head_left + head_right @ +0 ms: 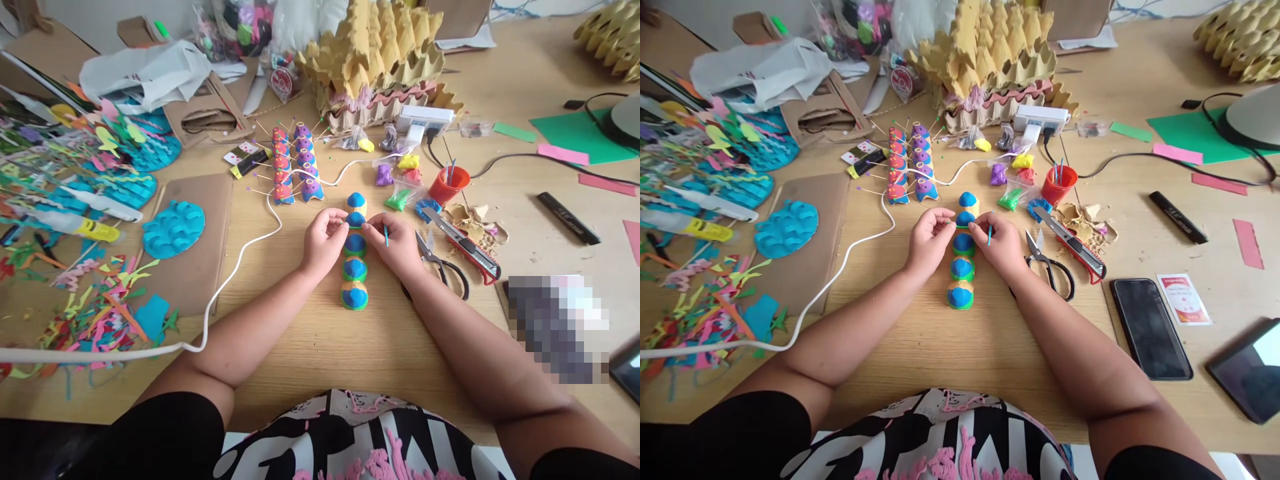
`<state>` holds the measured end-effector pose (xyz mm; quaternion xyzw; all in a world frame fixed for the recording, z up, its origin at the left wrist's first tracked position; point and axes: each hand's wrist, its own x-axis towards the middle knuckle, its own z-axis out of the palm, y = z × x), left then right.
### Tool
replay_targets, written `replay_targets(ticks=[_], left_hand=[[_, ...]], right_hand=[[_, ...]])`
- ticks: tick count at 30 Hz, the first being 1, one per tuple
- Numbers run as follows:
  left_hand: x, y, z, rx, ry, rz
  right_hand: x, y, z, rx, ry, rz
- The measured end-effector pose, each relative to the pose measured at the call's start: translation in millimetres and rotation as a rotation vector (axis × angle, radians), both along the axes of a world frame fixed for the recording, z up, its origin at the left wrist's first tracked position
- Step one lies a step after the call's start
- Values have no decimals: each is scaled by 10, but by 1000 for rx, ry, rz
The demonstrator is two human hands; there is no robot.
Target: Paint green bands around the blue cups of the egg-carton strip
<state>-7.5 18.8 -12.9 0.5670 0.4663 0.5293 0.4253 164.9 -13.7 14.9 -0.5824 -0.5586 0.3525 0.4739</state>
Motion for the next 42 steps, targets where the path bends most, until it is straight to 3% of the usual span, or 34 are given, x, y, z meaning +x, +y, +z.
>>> replay_targets(ticks=[17, 29, 42], left_hand=[[-15, 31, -1, -2, 76, -29], [-17, 32, 6, 33, 190, -16], [-28, 50, -45, 70, 181, -17]], right_hand=[[-1, 36, -50, -7, -119, 8], [-26, 23, 25, -33, -195, -47], [-30, 34, 19, -39, -198, -73]])
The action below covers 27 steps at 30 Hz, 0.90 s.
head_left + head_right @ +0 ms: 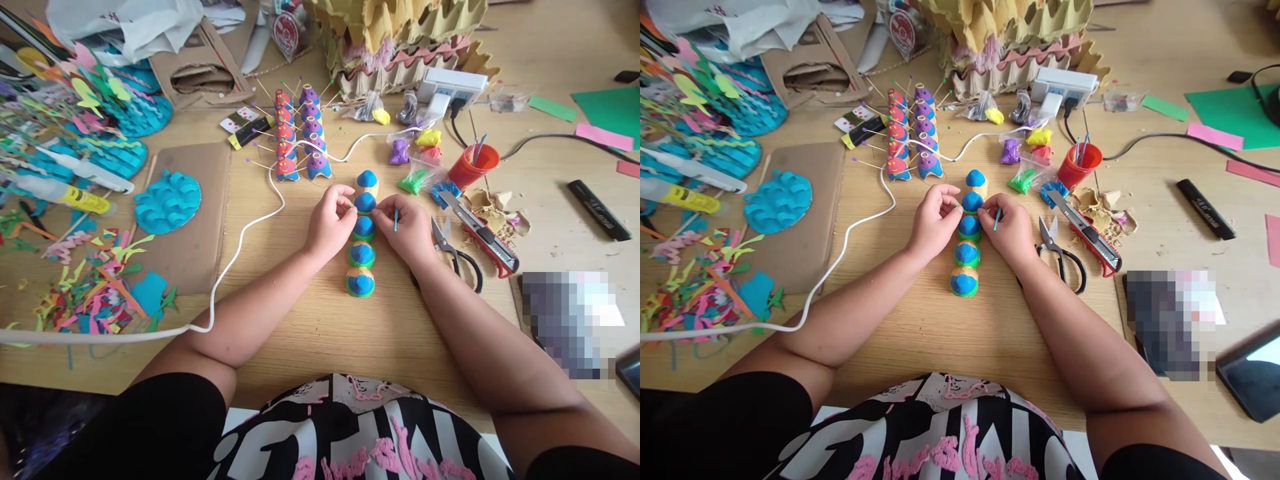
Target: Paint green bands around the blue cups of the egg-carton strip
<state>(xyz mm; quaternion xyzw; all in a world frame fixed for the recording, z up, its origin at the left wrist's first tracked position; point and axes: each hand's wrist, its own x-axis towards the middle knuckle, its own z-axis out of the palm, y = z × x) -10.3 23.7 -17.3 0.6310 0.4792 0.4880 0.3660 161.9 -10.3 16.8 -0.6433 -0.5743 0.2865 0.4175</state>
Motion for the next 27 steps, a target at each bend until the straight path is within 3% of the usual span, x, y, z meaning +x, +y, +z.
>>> replay_targets(ticks=[27], left_hand=[[-6, 32, -39, 11, 38, 3]], right_hand=[[52, 41, -74, 13, 48, 12]])
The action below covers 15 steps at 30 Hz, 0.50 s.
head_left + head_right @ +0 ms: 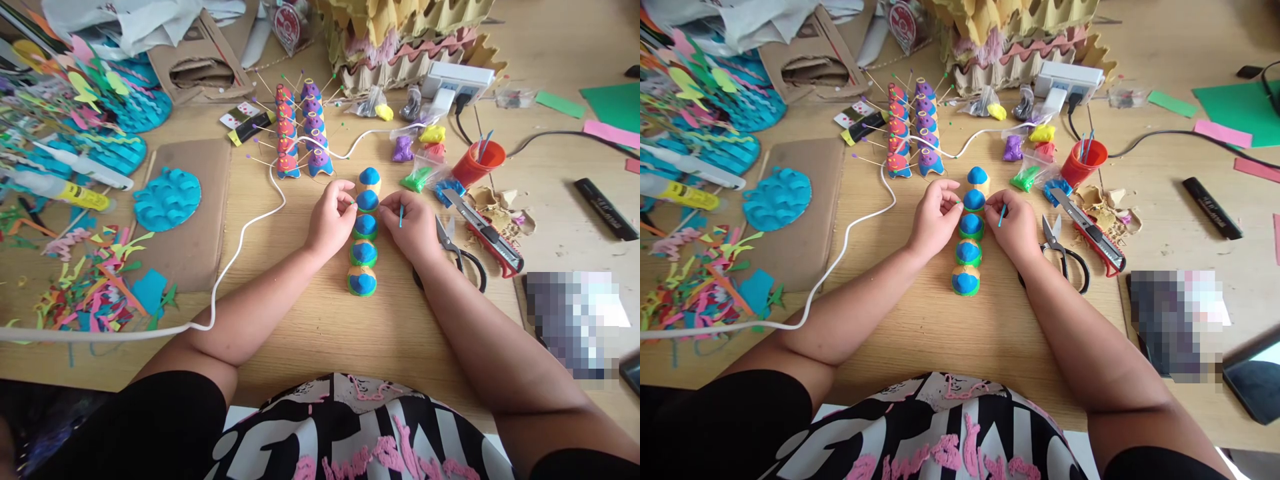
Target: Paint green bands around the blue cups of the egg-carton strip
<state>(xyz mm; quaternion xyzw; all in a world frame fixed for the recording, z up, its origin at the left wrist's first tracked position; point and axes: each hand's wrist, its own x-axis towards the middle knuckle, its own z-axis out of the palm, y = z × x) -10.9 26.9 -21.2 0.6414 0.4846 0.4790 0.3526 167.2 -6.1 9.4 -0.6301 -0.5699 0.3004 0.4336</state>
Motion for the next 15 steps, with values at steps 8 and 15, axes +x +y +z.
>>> replay_targets(ticks=[8, 15], left_hand=[[-3, 1, 9, -20, -16, -4], [2, -6, 34, -20, 0, 7]], right_hand=[[13, 1, -18, 13, 20, -4], [24, 8, -67, 39, 53, -24]])
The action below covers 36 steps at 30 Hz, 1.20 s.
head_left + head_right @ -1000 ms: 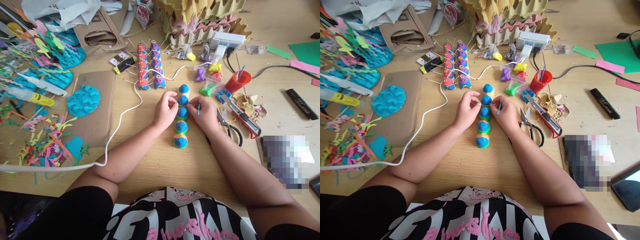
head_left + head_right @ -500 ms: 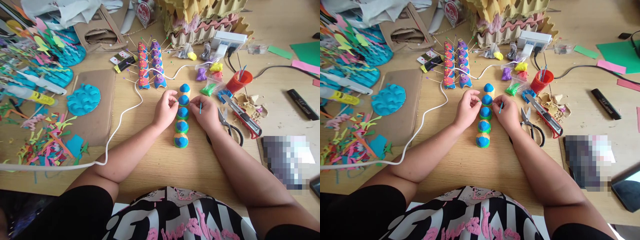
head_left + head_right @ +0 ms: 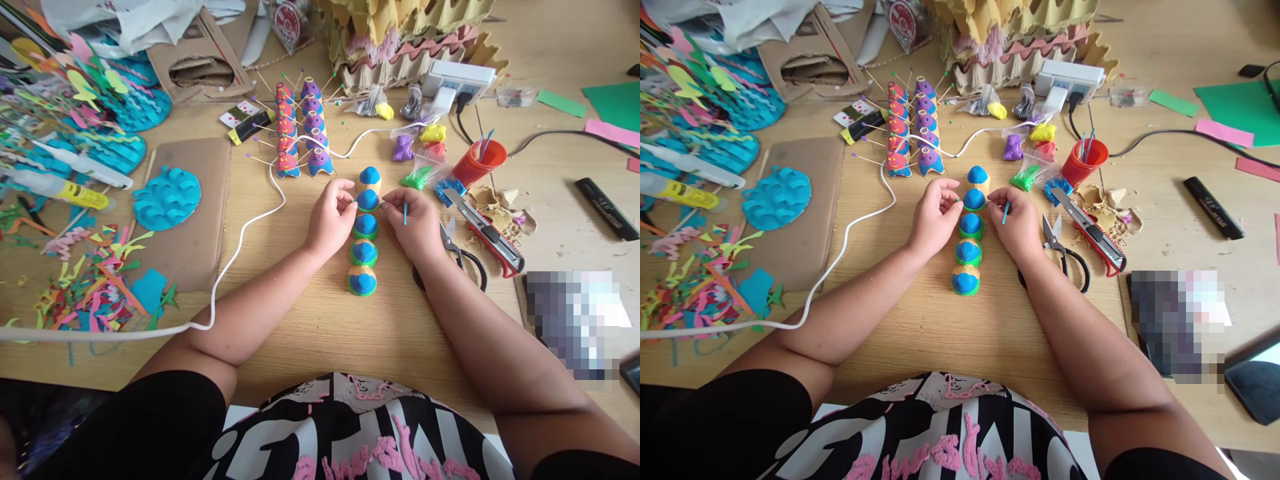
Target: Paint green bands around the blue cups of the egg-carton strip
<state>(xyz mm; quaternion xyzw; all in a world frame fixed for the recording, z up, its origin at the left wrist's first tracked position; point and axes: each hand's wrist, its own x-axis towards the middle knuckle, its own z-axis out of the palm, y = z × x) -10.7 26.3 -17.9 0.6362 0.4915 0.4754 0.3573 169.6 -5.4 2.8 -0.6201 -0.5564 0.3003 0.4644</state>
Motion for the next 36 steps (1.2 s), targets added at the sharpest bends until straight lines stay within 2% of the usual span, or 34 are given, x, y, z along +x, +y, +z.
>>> replay_targets(ticks=[13, 36], left_hand=[[-25, 15, -11, 28, 17, 8], [-23, 39, -60, 53, 47, 9]], right_hand=[[16, 24, -65, 14, 24, 0], [-10, 38, -53, 14, -23, -29]])
